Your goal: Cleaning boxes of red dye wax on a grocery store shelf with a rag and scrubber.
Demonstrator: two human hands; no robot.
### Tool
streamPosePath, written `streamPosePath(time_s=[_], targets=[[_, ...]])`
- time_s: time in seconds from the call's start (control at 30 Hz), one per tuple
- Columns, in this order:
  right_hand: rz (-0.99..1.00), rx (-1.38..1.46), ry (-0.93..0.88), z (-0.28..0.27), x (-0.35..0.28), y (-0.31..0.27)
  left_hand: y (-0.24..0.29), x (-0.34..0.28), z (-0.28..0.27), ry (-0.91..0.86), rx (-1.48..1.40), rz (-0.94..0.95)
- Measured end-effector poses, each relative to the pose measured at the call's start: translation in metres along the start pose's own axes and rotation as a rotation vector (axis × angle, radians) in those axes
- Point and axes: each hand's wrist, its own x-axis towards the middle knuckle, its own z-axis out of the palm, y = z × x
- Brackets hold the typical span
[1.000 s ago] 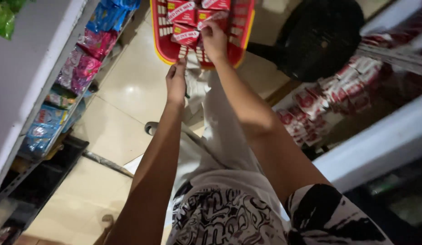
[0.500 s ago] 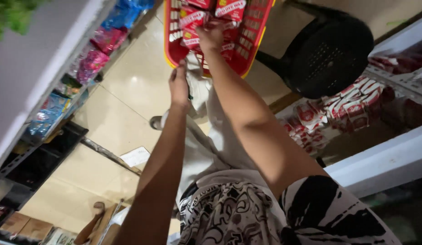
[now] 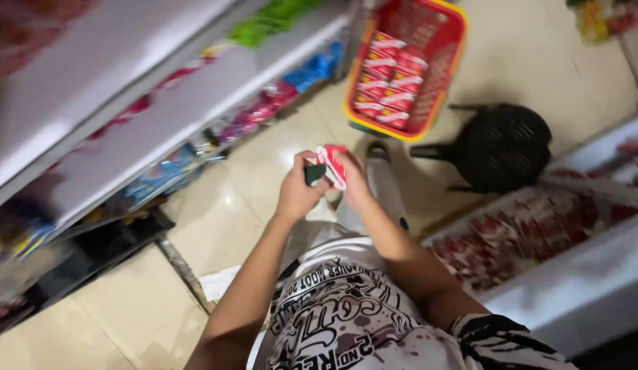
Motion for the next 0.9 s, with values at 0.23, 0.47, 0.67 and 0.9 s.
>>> streamPosePath(time_s=[0.23,0.47,0.67,0.9], targets=[[0.224,0.056,-0.475,0.106,-0.092,0.085,-0.055,-0.129,-0.117,0.436,-0.059,0.082],[0.248,0.012,-0.646,0.197,-0.175,0.079,-0.103,-0.157,-0.147,0.951,0.158,0.475],[0.333,0.026,-0.75,0.222,-0.178,0.085,-0.079,-0.185,-0.196,1.051,0.23,0.713],[0.392,0.089,-0.789,0.203,-0.16,0.053,-0.033,-0.196,-0.203,0.855,0.31,0.741]])
